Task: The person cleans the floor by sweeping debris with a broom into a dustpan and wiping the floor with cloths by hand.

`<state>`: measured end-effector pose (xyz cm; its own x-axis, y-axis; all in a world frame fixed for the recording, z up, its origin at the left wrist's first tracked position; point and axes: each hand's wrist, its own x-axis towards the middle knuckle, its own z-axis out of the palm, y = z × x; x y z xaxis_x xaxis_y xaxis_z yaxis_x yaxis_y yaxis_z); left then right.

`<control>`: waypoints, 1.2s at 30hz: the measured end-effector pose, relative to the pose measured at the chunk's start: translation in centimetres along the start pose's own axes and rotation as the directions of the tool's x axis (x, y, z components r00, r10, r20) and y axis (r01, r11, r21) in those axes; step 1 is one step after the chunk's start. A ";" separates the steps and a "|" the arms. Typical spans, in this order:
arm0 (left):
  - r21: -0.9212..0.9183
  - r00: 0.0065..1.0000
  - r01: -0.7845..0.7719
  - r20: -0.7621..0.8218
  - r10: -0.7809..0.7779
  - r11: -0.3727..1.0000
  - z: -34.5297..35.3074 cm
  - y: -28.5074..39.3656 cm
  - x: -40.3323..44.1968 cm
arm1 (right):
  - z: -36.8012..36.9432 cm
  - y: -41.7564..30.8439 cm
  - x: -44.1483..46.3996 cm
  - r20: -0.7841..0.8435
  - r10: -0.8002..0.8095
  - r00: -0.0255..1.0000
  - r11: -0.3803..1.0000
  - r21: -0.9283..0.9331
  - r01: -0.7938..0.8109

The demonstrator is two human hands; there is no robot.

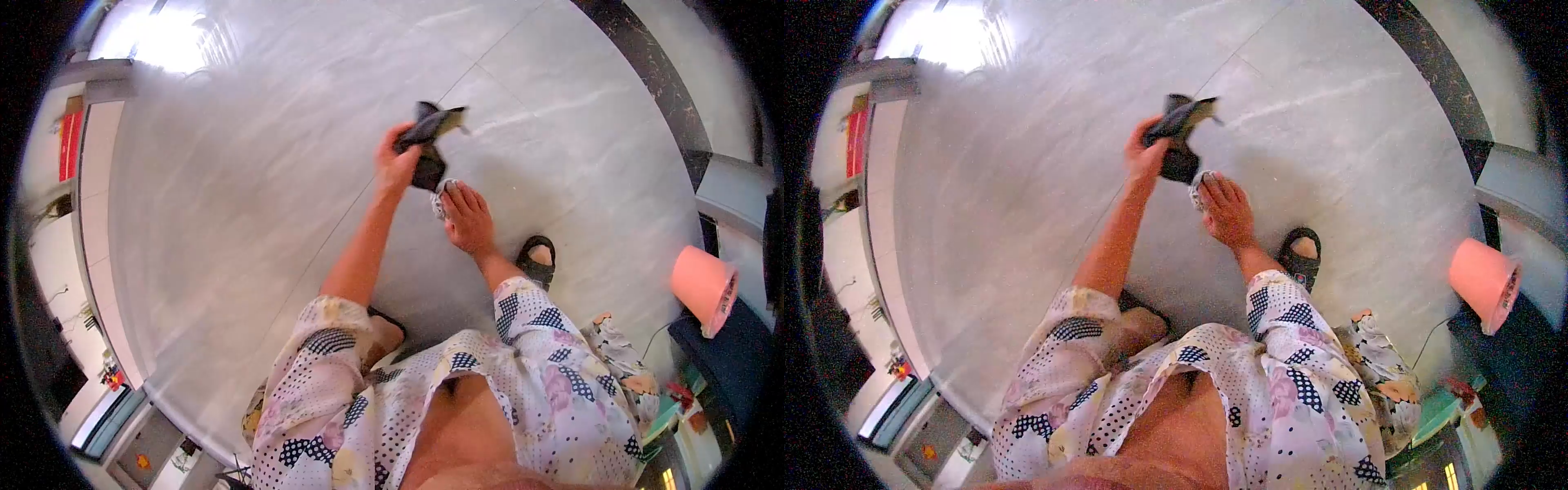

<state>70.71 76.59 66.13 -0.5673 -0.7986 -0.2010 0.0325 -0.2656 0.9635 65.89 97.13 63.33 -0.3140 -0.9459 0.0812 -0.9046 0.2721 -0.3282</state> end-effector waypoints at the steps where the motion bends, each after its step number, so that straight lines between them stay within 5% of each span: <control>1: 0.121 0.992 -0.105 -0.064 0.113 0.987 -2.1 -1.7 -0.6 | 0.0 0.2 -0.6 -0.006 0.008 1.000 1.000 0.002 -0.008; 3: 0.498 0.965 -0.228 0.003 0.261 0.837 -2.1 -3.4 -6.1 | 0.1 2.6 -6.2 -0.029 -0.001 1.000 0.998 -0.061 -0.001; 5: 0.769 0.872 -0.438 0.237 0.429 0.465 1.8 -10.6 -13.5 | 0.3 7.6 -15.4 -0.047 -0.005 0.999 0.998 -0.070 0.002; 6: 0.881 0.943 -0.330 0.288 0.169 0.340 2.2 -11.3 -14.6 | 0.3 7.7 -15.7 -0.040 -0.003 0.999 0.998 -0.057 0.001; 12: 0.894 0.894 -0.443 0.436 0.100 0.059 6.7 -9.8 -8.5 | -1.3 7.5 -16.8 0.002 0.015 1.000 0.999 -0.029 -0.015; 15: 0.915 0.909 -0.388 0.361 0.206 0.111 9.4 -7.7 -3.1 | -1.5 7.2 -16.9 0.024 0.008 1.000 1.000 -0.004 -0.007; 17: 0.936 0.940 -0.332 0.318 0.126 0.117 10.1 -7.7 -0.5 | -1.3 7.4 -16.6 0.019 -0.001 1.000 1.000 0.006 0.001; 22: 0.835 0.847 -0.522 0.485 0.215 0.172 5.4 -10.6 -8.1 | -0.6 6.8 -17.0 0.015 0.022 1.000 0.997 -0.069 -0.021; 24: 0.858 0.881 -0.450 0.472 -0.035 0.247 4.1 -9.1 -13.1 | 0.3 6.9 -17.3 -0.018 0.024 1.000 0.996 -0.088 -0.025; 30: 0.850 0.859 -0.510 0.495 0.131 0.132 3.8 -10.4 -11.7 | 0.8 7.1 -17.9 -0.055 -0.001 0.998 0.997 -0.083 -0.004; 36: 0.936 0.935 -0.347 0.339 0.107 0.067 6.7 -7.1 -2.8 | -0.5 6.9 -17.0 -0.001 0.020 1.000 0.996 -0.082 -0.020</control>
<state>66.51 84.32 61.04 -0.8057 -0.5918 -0.0250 -0.5709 0.7645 0.2994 64.88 115.13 60.12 -0.3322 -0.9402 0.0759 -0.9187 0.3043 -0.2517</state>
